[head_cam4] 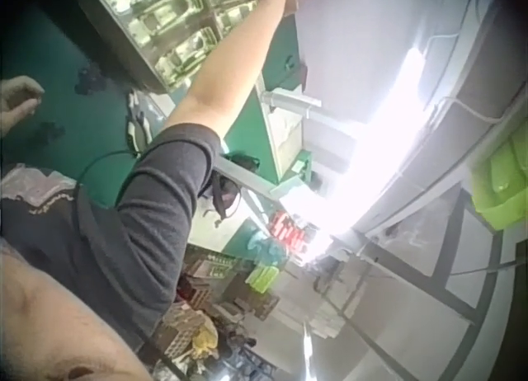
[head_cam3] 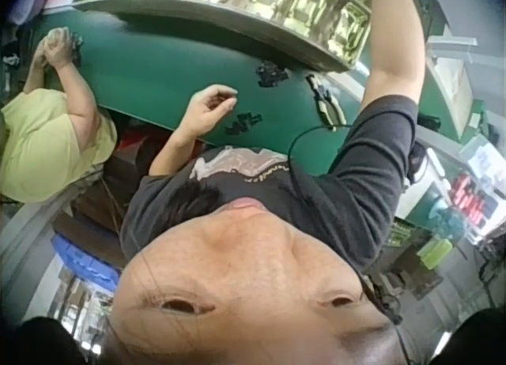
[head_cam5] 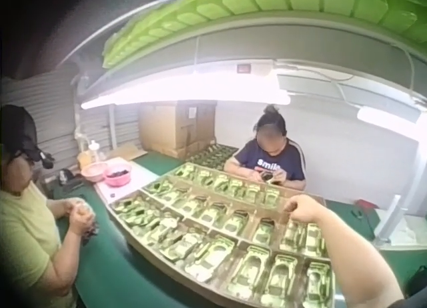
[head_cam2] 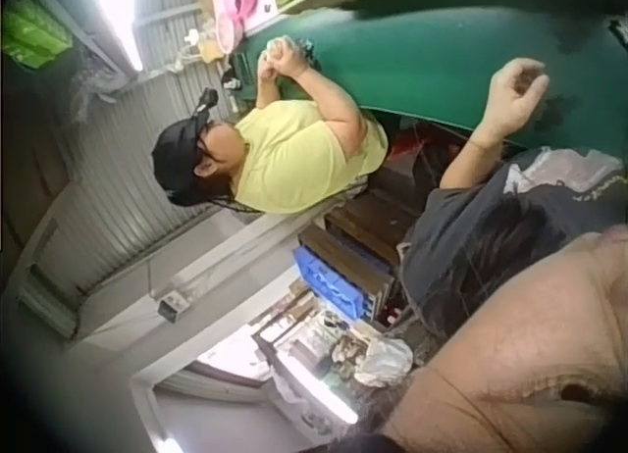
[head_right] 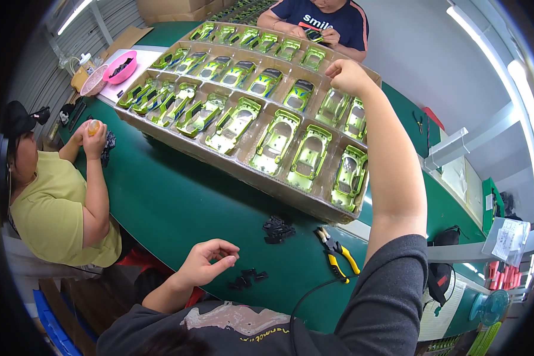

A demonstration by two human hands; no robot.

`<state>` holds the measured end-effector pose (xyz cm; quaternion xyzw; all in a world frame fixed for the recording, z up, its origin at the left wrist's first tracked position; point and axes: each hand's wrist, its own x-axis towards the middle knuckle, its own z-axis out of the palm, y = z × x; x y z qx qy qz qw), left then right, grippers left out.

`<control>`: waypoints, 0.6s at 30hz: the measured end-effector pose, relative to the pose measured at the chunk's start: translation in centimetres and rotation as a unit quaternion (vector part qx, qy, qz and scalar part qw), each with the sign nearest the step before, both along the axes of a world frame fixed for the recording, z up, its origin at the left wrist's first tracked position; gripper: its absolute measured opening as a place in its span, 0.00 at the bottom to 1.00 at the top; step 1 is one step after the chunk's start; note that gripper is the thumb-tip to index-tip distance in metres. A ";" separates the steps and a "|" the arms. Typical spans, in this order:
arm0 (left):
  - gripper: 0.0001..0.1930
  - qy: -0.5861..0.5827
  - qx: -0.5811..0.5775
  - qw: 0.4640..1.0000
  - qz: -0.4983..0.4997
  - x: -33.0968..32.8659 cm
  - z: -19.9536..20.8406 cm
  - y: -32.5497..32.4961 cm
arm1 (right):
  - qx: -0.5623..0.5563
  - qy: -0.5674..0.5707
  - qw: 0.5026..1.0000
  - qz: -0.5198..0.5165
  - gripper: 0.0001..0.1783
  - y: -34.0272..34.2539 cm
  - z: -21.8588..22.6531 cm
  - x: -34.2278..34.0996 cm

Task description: The person assembles toy cars by attaching small plastic parts to car bodies by hand and with pliers, retrieving and returning the car bodies to a cardboard tray.

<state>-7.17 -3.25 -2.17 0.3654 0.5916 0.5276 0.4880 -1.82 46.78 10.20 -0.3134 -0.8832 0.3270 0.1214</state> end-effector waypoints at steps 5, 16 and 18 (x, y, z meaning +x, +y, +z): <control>0.11 -0.005 -0.010 1.000 0.001 -0.2 -0.7 0.4 | 0.224 -0.147 0.958 -0.100 0.23 -4.1 1.2 -3.6; 0.11 0.031 0.026 0.999 -0.005 0.2 0.1 -0.2 | 0.087 -0.267 0.942 -0.182 0.34 -7.6 -0.1 -8.3; 0.11 0.028 0.021 0.999 -0.006 0.4 0.1 -0.5 | 0.094 -0.226 0.947 -0.208 0.38 -7.1 -0.5 -7.5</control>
